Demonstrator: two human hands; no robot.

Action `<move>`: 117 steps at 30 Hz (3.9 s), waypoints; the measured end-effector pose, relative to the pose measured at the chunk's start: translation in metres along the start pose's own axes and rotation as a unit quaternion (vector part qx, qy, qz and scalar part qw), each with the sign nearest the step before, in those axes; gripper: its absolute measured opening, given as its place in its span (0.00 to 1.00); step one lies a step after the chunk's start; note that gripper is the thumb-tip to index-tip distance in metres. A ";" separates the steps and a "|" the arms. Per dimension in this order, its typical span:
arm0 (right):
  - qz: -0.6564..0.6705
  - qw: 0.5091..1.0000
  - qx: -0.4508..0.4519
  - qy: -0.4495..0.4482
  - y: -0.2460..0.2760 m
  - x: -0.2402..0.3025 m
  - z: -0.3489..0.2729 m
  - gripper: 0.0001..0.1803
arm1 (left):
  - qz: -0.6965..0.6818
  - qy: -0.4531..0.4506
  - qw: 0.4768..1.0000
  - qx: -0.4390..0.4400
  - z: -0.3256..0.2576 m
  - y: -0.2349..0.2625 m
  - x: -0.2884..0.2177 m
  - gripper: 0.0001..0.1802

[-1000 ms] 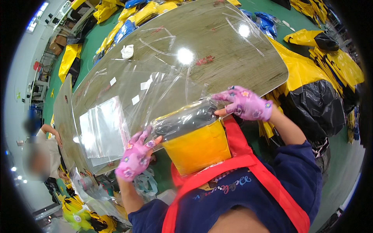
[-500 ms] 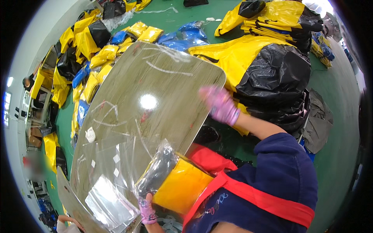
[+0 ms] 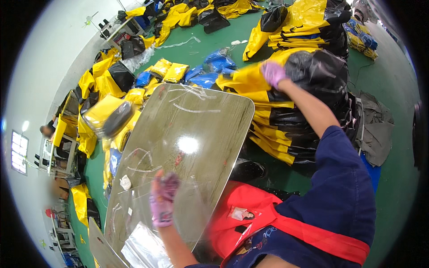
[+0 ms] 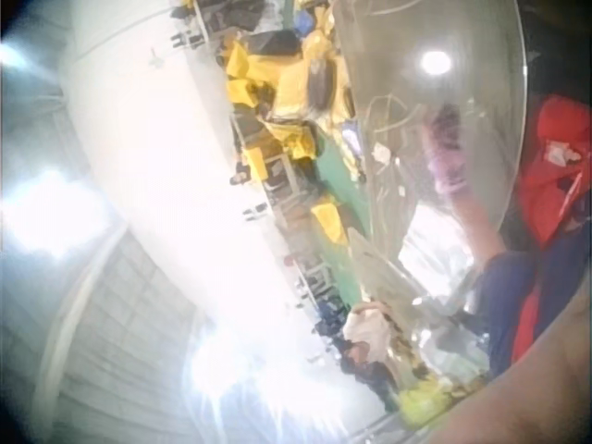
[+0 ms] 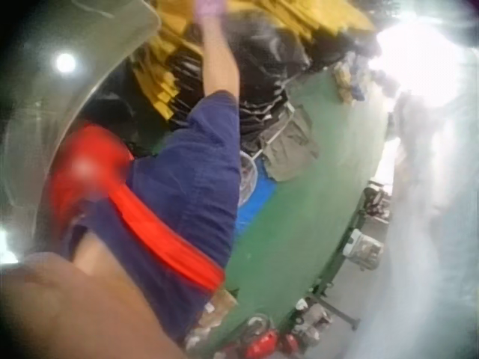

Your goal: The person repeatedly unfolds and refolds yellow and black raincoats on a clear table, handling each item one at a time. The person wears pink gloves and a red apron while performing the folding task.

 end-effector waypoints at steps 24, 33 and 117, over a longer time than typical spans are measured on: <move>0.346 0.933 0.027 0.098 0.160 0.232 -0.044 0.24 | 0.423 0.136 0.781 -0.438 -0.243 0.272 -0.036 0.28; 0.198 0.971 0.023 0.130 0.003 0.188 0.042 0.17 | 0.233 -0.001 0.856 -0.461 -0.261 0.273 -0.028 0.20; 0.183 0.737 0.468 0.451 -0.013 0.444 -0.041 0.24 | 0.787 -0.006 0.598 -0.153 -0.280 0.215 -0.010 0.29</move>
Point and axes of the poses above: each hand's wrist, its own z-axis towards the middle knuckle, its own y-axis out of the back of the hand, x = y × z, the point moved 8 cm from there along z, towards the middle knuckle, and after that the axes turned 1 degree about y, right-handed, at the moved point
